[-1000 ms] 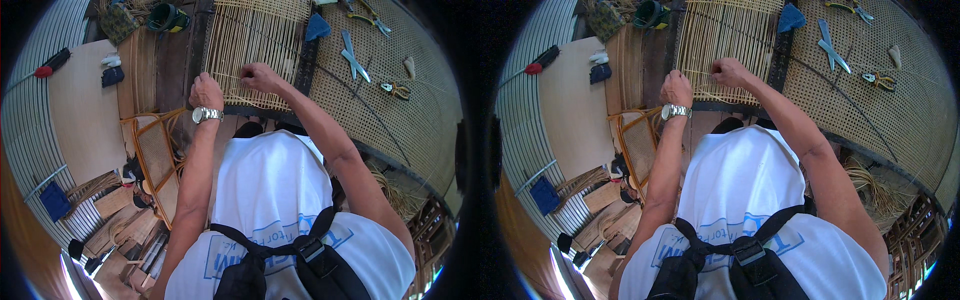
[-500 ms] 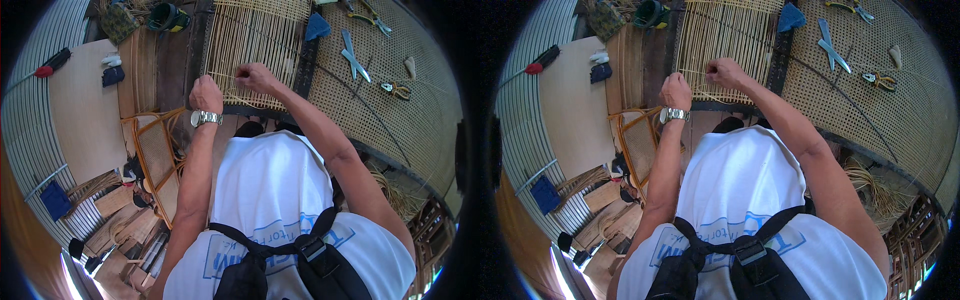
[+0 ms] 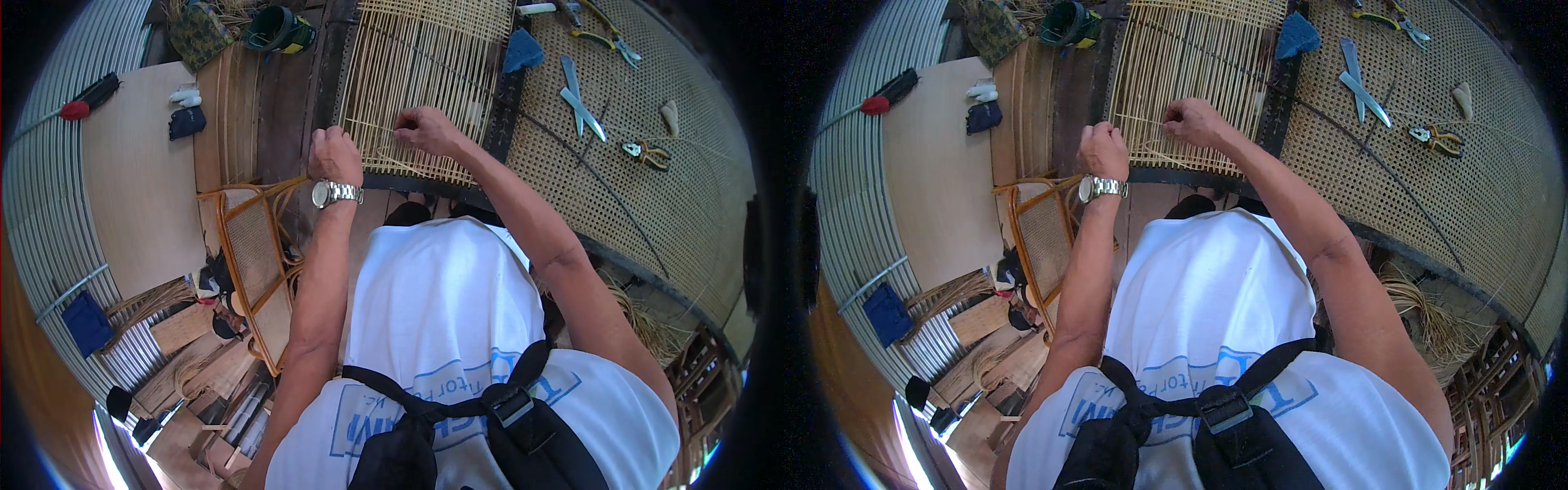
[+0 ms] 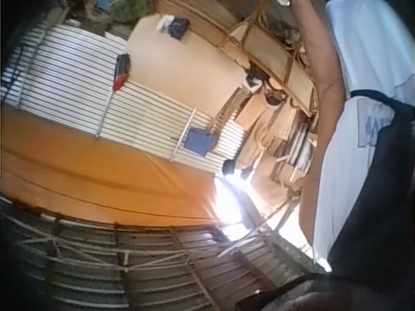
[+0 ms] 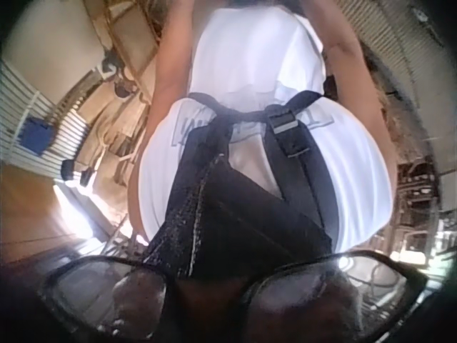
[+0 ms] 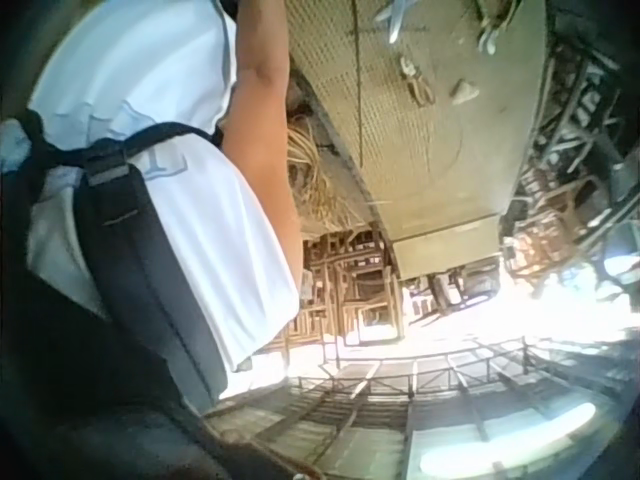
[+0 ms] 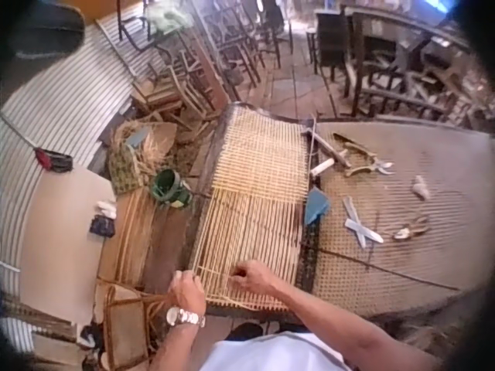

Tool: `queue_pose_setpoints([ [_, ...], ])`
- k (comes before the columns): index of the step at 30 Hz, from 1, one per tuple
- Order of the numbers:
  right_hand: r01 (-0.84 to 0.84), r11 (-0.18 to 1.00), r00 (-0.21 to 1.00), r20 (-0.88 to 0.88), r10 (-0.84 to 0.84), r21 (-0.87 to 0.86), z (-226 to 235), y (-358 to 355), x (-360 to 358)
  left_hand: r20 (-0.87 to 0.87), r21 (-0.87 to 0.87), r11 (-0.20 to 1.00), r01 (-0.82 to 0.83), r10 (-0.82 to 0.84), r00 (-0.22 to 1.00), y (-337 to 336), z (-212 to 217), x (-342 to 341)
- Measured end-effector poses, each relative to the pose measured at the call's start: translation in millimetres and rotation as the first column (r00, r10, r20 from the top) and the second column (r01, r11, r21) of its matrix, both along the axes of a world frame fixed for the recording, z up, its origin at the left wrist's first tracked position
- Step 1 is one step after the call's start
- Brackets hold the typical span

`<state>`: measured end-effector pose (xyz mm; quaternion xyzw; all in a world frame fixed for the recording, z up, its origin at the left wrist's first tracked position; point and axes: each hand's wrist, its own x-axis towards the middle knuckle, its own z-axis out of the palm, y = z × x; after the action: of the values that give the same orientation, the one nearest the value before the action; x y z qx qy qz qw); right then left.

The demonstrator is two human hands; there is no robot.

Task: Weaving and securing bamboo or rattan strips onto a mat or furniture piece in a workshop environment.

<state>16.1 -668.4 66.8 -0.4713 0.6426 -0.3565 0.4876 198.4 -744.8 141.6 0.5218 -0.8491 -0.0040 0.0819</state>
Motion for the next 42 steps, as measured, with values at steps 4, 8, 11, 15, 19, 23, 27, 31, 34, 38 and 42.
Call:
queue_pose_setpoints([
  [4,-0.012,1.000,1.000,-0.010,0.011,-0.029,2.3,3.1,-0.5,0.107,-0.030,0.999,0.015,-0.012,0.994,-0.6,2.1,0.0],
  [8,0.003,0.999,1.000,-0.011,-0.003,-0.033,7.4,3.1,3.2,0.174,-0.061,0.998,-0.006,0.017,0.985,-2.0,-2.4,-2.1],
  [11,0.024,0.997,0.996,-0.082,-0.030,-0.075,9.6,-2.9,10.6,0.109,-0.017,1.000,0.008,-0.006,0.994,-4.7,-3.6,-1.6],
  [15,0.093,0.988,0.995,-0.012,-0.095,-0.122,8.2,-8.1,15.9,0.043,0.031,0.999,0.034,-0.035,0.998,-4.3,0.9,1.0],
  [19,0.117,0.990,0.992,0.048,-0.113,-0.084,7.9,-9.3,17.1,-0.071,0.056,0.997,0.055,-0.051,0.996,-6.5,6.3,3.5],
  [23,0.050,0.990,0.995,-0.084,-0.061,-0.131,14.3,-10.1,15.5,-0.219,0.090,0.978,0.187,-0.163,0.962,-35.2,11.5,10.8],
  [27,-0.007,1.000,0.996,-0.091,0.006,-0.008,26.1,-8.1,8.5,-0.201,0.242,0.938,0.250,-0.204,0.958,-58.1,10.6,17.5],
  [31,-0.050,0.997,0.968,-0.243,0.061,0.052,43.4,0.5,1.0,-0.310,0.304,0.918,0.254,-0.157,0.938,-65.9,12.6,17.5],
  [34,0.027,0.998,0.965,-0.263,-0.009,0.064,64.0,14.2,0.5,-0.308,0.378,0.898,0.227,-0.109,0.945,-71.0,13.5,12.8],
  [38,0.204,0.972,0.944,-0.287,-0.163,0.117,96.1,30.6,17.7,-0.375,0.404,0.880,0.250,-0.090,0.923,-78.6,1.7,23.5],
  [42,0.334,0.917,0.901,-0.362,-0.241,0.220,107.6,32.6,51.4,-0.583,0.533,0.790,0.303,0.083,0.808,-106.6,-11.1,83.0],
])
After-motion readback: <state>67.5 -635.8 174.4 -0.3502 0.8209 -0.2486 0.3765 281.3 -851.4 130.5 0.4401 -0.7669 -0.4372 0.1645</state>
